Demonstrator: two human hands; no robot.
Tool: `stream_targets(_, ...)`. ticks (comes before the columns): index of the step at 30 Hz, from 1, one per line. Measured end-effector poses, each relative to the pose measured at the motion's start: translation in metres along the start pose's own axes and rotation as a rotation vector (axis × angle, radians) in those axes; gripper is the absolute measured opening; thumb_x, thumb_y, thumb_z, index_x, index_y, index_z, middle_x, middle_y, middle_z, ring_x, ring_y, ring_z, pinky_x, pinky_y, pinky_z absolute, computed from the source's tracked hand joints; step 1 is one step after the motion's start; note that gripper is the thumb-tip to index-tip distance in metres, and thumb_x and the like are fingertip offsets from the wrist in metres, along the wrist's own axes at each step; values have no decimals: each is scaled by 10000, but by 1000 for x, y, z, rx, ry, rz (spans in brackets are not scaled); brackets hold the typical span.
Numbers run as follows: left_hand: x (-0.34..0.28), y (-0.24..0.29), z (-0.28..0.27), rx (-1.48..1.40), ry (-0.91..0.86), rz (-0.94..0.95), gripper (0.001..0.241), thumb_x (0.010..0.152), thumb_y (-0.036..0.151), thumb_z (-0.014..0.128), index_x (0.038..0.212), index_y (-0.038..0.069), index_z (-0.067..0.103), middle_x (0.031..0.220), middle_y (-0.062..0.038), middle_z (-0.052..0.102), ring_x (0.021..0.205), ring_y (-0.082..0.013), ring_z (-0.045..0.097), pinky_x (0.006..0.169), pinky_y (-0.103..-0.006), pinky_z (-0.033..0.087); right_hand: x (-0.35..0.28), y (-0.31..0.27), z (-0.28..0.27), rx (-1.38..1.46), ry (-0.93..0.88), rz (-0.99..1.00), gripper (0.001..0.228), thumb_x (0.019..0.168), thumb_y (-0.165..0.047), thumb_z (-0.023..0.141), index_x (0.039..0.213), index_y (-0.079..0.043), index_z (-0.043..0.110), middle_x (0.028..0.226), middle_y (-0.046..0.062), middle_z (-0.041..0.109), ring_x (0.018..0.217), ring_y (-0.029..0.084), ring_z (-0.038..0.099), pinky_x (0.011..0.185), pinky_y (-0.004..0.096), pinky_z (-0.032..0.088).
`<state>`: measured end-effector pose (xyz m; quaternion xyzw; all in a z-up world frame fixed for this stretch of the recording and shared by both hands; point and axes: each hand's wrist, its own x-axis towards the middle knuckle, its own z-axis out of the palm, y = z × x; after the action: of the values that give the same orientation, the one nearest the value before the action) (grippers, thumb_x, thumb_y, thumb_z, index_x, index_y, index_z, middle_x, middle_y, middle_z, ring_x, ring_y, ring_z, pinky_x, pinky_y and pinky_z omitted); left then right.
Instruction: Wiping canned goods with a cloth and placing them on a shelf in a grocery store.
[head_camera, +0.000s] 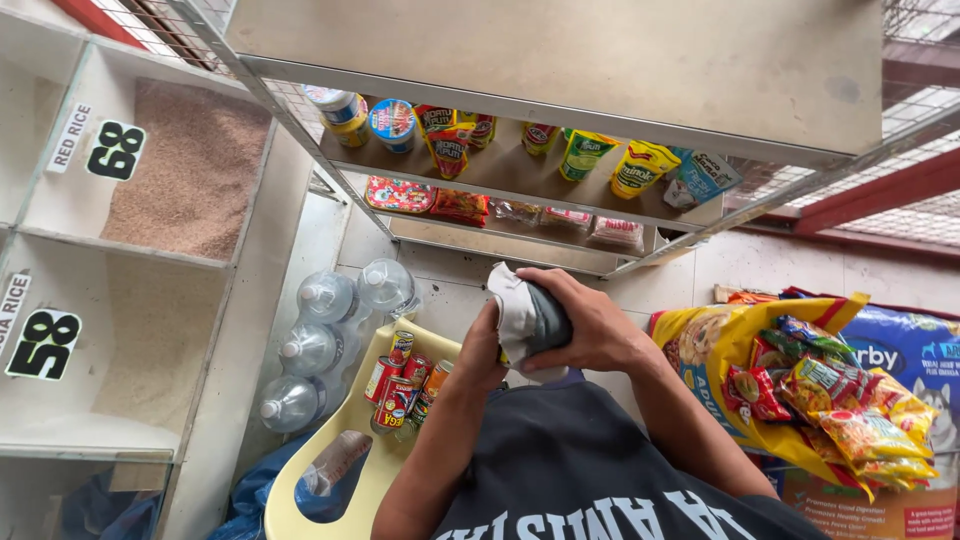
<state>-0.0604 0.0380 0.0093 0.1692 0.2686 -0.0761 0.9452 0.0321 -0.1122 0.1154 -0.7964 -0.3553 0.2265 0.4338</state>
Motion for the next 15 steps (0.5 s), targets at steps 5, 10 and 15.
stream_targets(5,-22,5,21,80,-92,89,321,1035,336,574,1242,91,580,959,-206,736,766,-276,750,637,-344,614,-7,25,15,45,247,73,752,701,-353,960,1370,-270,627,1231,-18,725,1172,244,692,999,431,516)
stream_targets(10,23,-17,-45,156,-223,199,537,1059,210,530,1557,158,335,1277,-185,673,1085,-224,675,926,-393,570,-6,6,8,29,105,-54,1105,508,-405,1027,1479,-272,517,1401,5,624,1267,286,632,1043,495,490)
stream_targets(15,1,-10,10,137,-233,160,321,1076,312,527,1329,122,474,1012,-180,710,806,-222,717,712,-320,591,-16,37,11,59,254,101,901,616,-380,977,1422,-293,584,1315,3,695,1216,276,664,1033,470,499)
